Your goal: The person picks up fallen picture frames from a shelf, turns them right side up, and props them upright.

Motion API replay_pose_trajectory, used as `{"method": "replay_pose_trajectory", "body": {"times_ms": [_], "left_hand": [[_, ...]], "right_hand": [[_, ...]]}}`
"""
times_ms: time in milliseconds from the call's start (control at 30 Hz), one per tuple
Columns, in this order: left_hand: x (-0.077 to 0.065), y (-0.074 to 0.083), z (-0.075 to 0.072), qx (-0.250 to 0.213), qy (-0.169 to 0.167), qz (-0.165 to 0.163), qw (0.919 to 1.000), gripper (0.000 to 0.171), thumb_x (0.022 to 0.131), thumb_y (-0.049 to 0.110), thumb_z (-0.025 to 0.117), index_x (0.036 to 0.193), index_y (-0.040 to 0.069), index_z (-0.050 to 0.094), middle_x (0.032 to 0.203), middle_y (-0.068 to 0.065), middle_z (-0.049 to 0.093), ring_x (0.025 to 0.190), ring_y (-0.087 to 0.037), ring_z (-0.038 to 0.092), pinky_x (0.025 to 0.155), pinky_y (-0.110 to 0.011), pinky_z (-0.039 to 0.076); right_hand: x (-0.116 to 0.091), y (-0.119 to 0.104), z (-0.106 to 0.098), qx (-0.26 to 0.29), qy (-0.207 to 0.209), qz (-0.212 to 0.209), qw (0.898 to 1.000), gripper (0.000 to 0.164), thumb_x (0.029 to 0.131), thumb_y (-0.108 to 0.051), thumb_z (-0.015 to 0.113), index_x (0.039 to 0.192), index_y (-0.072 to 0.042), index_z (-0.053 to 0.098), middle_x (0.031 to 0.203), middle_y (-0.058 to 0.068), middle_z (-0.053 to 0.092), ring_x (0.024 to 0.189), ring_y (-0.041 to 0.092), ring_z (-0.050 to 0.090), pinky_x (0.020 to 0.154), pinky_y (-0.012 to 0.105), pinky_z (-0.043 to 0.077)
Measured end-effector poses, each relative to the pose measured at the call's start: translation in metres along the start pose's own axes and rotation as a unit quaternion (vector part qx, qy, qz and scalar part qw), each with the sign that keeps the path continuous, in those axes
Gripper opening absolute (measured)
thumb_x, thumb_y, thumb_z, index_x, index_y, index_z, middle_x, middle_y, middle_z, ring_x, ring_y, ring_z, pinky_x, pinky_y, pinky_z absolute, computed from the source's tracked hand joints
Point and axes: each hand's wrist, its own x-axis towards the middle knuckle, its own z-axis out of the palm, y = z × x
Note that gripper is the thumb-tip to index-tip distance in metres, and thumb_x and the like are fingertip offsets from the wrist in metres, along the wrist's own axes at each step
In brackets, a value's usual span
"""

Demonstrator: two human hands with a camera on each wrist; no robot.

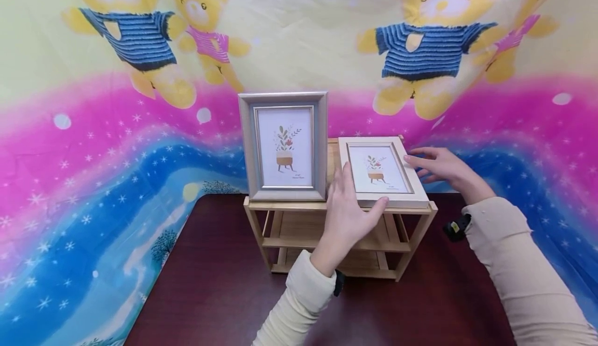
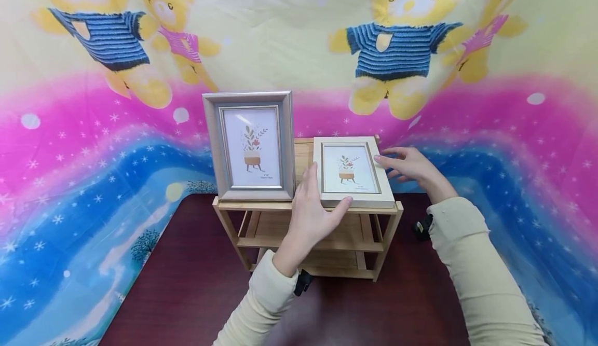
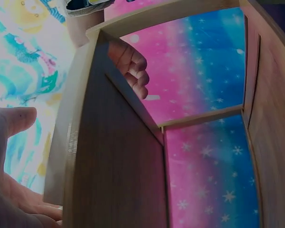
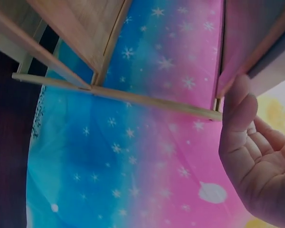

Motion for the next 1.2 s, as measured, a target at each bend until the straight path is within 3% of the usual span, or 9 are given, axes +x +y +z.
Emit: {"method": "replay_pose_trajectory", "body": {"times_ms": [167, 467, 600, 733, 867, 933, 1033, 1133, 1200], "left_hand": [[0.003, -0.001, 0.004, 0.012, -0.005, -0.023, 0.9997, 0.090, 0.076, 0.043, 0.066, 0.140, -0.002, 0.023, 0.140, -0.024, 0.033, 0.124, -0.037, 0.037, 0.098, -0.049, 0.035], [0.006, -0.001, 0.004, 0.013, -0.010, -0.027, 0.9995, 0.086, 0.077, 0.040, 0.067, 0.137, -0.007, 0.027, 0.135, -0.023, 0.040, 0.123, -0.035, 0.039, 0.100, -0.043, 0.033], [0.006, -0.002, 0.005, 0.020, -0.011, -0.022, 0.9995, 0.085, 0.078, 0.041, 0.067, 0.136, -0.008, 0.029, 0.134, -0.023, 0.041, 0.122, -0.035, 0.040, 0.101, -0.041, 0.033], [0.006, -0.003, 0.005, 0.023, -0.013, -0.019, 0.9995, 0.085, 0.077, 0.040, 0.067, 0.135, -0.009, 0.030, 0.134, -0.023, 0.042, 0.122, -0.034, 0.040, 0.101, -0.040, 0.034], [0.007, -0.004, 0.004, 0.022, -0.013, -0.012, 0.9996, 0.085, 0.077, 0.039, 0.069, 0.135, -0.009, 0.030, 0.134, -0.023, 0.041, 0.122, -0.033, 0.040, 0.101, -0.040, 0.033], [0.007, -0.004, 0.004, 0.022, -0.014, -0.007, 0.9996, 0.085, 0.076, 0.039, 0.069, 0.135, -0.009, 0.030, 0.134, -0.023, 0.041, 0.122, -0.034, 0.039, 0.101, -0.040, 0.033], [0.008, -0.004, 0.002, 0.024, -0.018, -0.004, 0.9995, 0.087, 0.076, 0.040, 0.069, 0.135, -0.011, 0.029, 0.135, -0.025, 0.039, 0.123, -0.036, 0.038, 0.102, -0.041, 0.032], [0.009, -0.004, 0.001, 0.027, -0.022, -0.005, 0.9994, 0.089, 0.075, 0.040, 0.070, 0.135, -0.011, 0.028, 0.134, -0.026, 0.039, 0.123, -0.036, 0.038, 0.102, -0.041, 0.031], [0.011, -0.004, 0.000, 0.027, -0.024, -0.007, 0.9993, 0.090, 0.075, 0.040, 0.071, 0.135, -0.011, 0.029, 0.134, -0.025, 0.039, 0.122, -0.035, 0.039, 0.102, -0.041, 0.032]], "right_hand": [[0.009, 0.000, 0.003, 0.024, -0.005, 0.011, 1.000, 0.083, 0.086, -0.049, 0.054, 0.140, 0.007, 0.025, 0.105, 0.014, 0.059, 0.076, 0.014, 0.061, 0.072, 0.035, 0.052], [0.016, -0.003, 0.006, 0.055, -0.013, 0.029, 0.998, 0.082, 0.088, -0.046, 0.053, 0.137, 0.013, 0.024, 0.099, 0.008, 0.061, 0.074, 0.009, 0.062, 0.072, 0.031, 0.052], [0.016, -0.002, 0.009, 0.063, -0.013, 0.029, 0.998, 0.081, 0.089, -0.043, 0.052, 0.138, 0.013, 0.021, 0.109, 0.017, 0.057, 0.074, 0.006, 0.062, 0.073, 0.029, 0.052], [0.015, -0.002, 0.011, 0.070, -0.010, 0.027, 0.997, 0.082, 0.089, -0.043, 0.051, 0.139, 0.013, 0.017, 0.125, 0.029, 0.043, 0.076, 0.002, 0.060, 0.075, 0.027, 0.051], [0.012, -0.003, 0.010, 0.086, 0.005, 0.022, 0.996, 0.081, 0.089, -0.042, 0.052, 0.140, 0.011, 0.017, 0.128, 0.029, 0.040, 0.076, -0.001, 0.059, 0.075, 0.025, 0.051], [0.010, -0.004, 0.009, 0.097, 0.015, 0.014, 0.995, 0.080, 0.089, -0.041, 0.053, 0.140, 0.011, 0.019, 0.122, 0.025, 0.046, 0.075, 0.000, 0.060, 0.074, 0.024, 0.051], [0.008, -0.004, 0.008, 0.115, 0.026, 0.000, 0.993, 0.078, 0.089, -0.039, 0.054, 0.139, 0.011, 0.021, 0.104, 0.007, 0.056, 0.074, 0.001, 0.060, 0.072, 0.024, 0.051], [0.006, -0.004, 0.007, 0.126, 0.037, -0.018, 0.991, 0.076, 0.088, -0.038, 0.055, 0.138, 0.011, 0.024, 0.089, -0.009, 0.056, 0.074, 0.002, 0.061, 0.070, 0.023, 0.051], [0.005, -0.004, 0.006, 0.128, 0.045, -0.031, 0.990, 0.074, 0.089, -0.037, 0.054, 0.138, 0.011, 0.025, 0.087, -0.013, 0.056, 0.075, 0.001, 0.060, 0.069, 0.022, 0.051]]}}
